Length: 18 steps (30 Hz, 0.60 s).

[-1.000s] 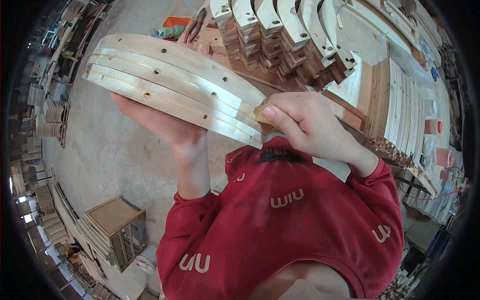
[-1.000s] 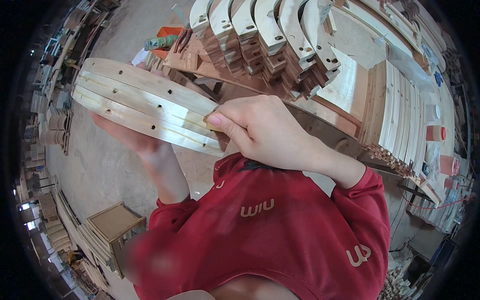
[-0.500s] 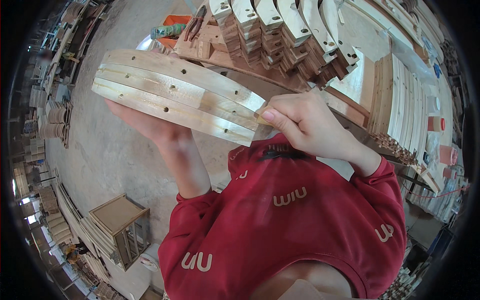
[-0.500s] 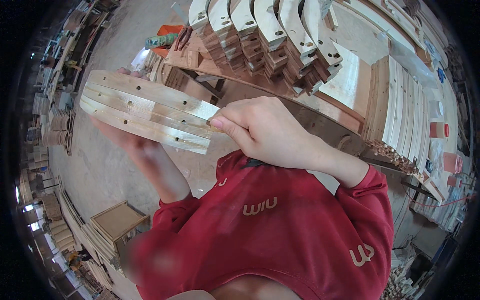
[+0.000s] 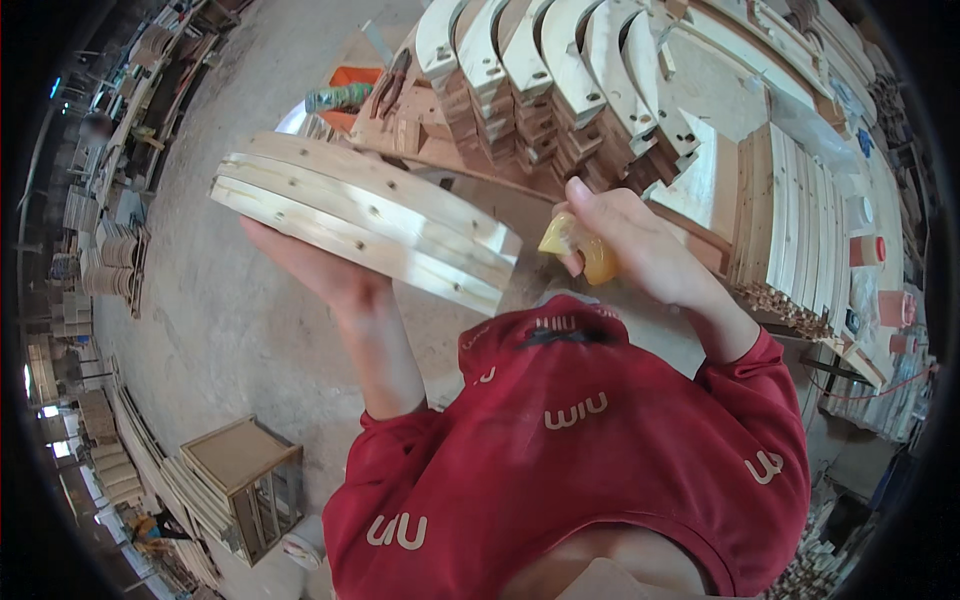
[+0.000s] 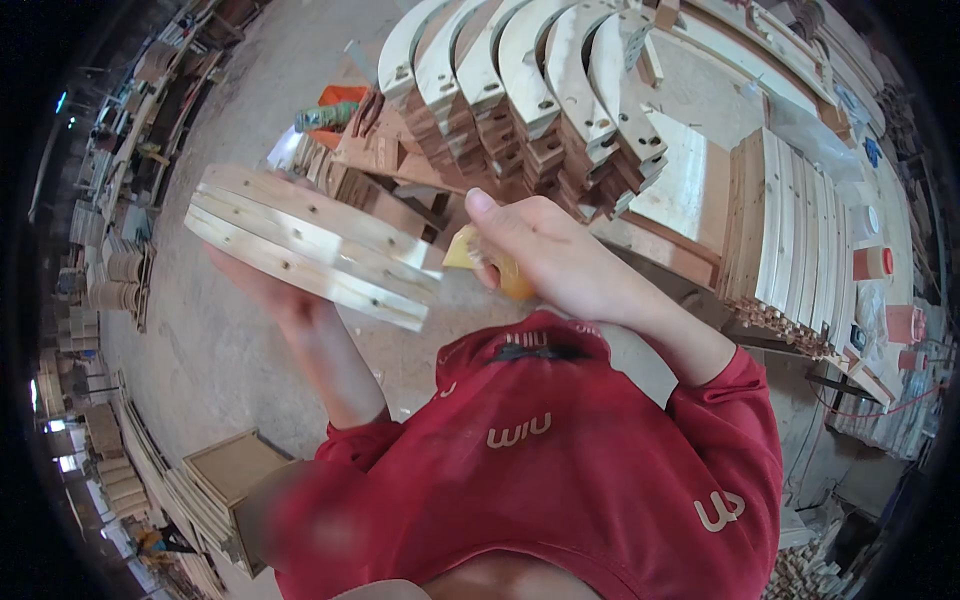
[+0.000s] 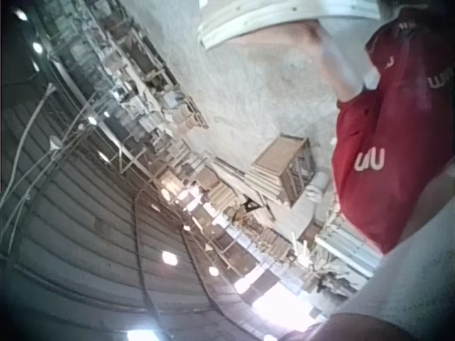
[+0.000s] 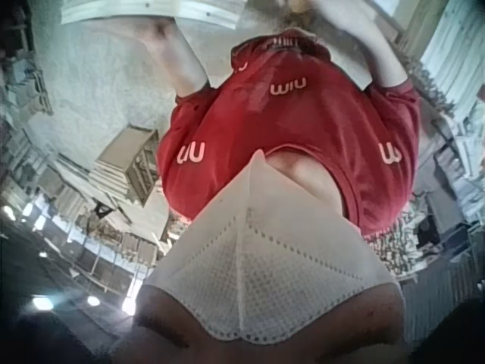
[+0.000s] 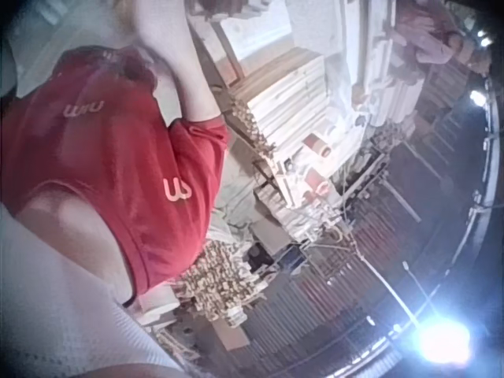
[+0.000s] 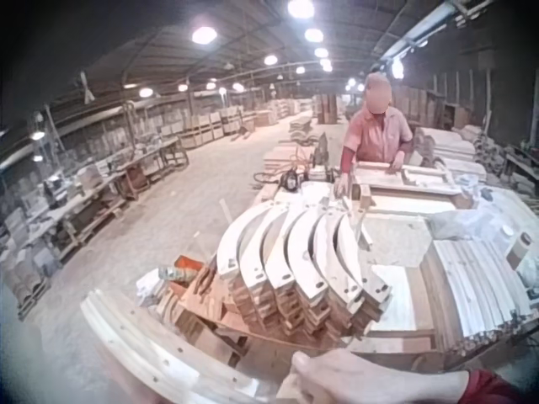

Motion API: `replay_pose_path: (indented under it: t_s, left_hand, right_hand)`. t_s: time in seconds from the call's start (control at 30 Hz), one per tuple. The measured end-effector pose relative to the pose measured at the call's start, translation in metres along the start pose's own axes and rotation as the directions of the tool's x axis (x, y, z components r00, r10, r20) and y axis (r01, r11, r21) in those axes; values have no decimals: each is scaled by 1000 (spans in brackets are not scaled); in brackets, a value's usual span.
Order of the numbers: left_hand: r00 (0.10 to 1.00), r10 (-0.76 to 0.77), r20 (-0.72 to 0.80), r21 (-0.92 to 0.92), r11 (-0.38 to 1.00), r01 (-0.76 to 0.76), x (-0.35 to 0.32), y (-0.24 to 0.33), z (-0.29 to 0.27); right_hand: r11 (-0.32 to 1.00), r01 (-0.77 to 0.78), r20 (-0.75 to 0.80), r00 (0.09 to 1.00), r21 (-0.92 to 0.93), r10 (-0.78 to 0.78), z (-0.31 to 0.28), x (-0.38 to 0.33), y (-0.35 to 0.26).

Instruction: The recorder applies glue and fits together curved and straight wooden furniture parts.

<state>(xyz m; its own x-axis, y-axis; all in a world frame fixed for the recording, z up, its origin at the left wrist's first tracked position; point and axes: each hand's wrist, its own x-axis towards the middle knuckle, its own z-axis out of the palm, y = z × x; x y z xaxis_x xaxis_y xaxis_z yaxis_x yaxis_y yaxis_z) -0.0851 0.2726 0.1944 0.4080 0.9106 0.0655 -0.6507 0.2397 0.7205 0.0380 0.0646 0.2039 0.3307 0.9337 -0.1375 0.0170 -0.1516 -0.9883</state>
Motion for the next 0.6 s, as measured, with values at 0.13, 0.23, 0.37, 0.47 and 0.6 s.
replay_pose_path:
  t_s: [0.13,0.23,0.37,0.47,0.6]
  left_hand:
    - [994,2,113,88,996,-12,-10,-15,10]
    - [961,-42,273,348,936,-58,-31,-30,9]
    - [788,-233,569,361,932,15,-52,-40,6]
    - [647,-411,642,444,887,122,-56,-48,6]
    - [507,-468,724,470,873,134,-55,-55,7]
  right_hand:
    - [960,-6,-39,999,280,17,-21,16,9]
    - [964,141,-175,979,226,-102,-31,19,-2]
    - [971,229,-307,931,71,-197,-28,15,-36]
    - [901,418,-334,838,-114,-431,-36,22,-44]
    - [838,464,-327,774,-289,-542,-44,21,-55]
